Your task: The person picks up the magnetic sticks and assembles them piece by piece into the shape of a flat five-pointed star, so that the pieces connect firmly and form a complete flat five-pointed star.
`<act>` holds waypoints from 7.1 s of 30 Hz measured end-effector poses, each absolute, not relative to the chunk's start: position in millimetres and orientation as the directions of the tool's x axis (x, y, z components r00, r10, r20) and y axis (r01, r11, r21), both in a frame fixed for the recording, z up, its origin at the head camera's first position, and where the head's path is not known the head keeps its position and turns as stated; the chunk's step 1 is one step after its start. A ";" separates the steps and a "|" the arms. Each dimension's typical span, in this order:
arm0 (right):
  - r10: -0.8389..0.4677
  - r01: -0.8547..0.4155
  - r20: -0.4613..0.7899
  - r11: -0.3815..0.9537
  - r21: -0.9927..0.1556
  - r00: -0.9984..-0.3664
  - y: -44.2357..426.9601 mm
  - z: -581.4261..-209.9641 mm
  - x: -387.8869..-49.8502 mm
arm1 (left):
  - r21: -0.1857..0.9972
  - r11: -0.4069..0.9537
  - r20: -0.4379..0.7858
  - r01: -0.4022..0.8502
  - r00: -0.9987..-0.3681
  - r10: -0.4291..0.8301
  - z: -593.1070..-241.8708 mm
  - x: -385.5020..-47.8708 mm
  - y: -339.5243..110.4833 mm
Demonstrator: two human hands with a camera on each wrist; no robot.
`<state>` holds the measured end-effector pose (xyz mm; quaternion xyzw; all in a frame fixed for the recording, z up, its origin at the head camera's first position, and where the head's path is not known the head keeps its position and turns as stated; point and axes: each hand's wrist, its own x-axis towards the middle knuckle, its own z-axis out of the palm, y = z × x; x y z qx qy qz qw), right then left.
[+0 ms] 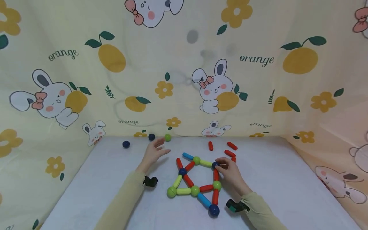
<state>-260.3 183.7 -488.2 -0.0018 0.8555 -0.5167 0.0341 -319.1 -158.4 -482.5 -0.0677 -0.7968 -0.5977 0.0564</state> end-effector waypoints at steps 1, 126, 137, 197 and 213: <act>-0.038 0.029 -0.052 0.467 -0.884 -0.998 184.4 -488.3 -260.3 | 0.947 0.276 0.161 0.166 -0.986 0.042 -483.1 -324.0 -157.8; -0.414 -0.080 -0.162 0.510 -0.856 -0.896 101.2 -469.6 -330.9 | 0.965 0.211 -0.184 -0.156 -0.976 0.119 -487.7 -309.9 -114.3; -0.395 -0.067 -0.157 0.497 -0.865 -0.905 104.4 -470.4 -332.7 | 0.951 0.291 -0.133 -0.102 -0.987 0.090 -485.6 -310.1 -115.1; -0.418 -0.037 -0.174 0.450 -0.892 -0.892 165.7 -465.3 -291.5 | 0.871 0.491 -0.084 0.004 -0.984 0.157 -479.9 -263.0 -179.6; -0.011 0.044 -0.070 0.675 -0.736 -0.997 247.1 -461.0 -295.4 | 0.884 0.467 -0.106 -0.032 -0.985 0.133 -479.8 -261.7 -179.6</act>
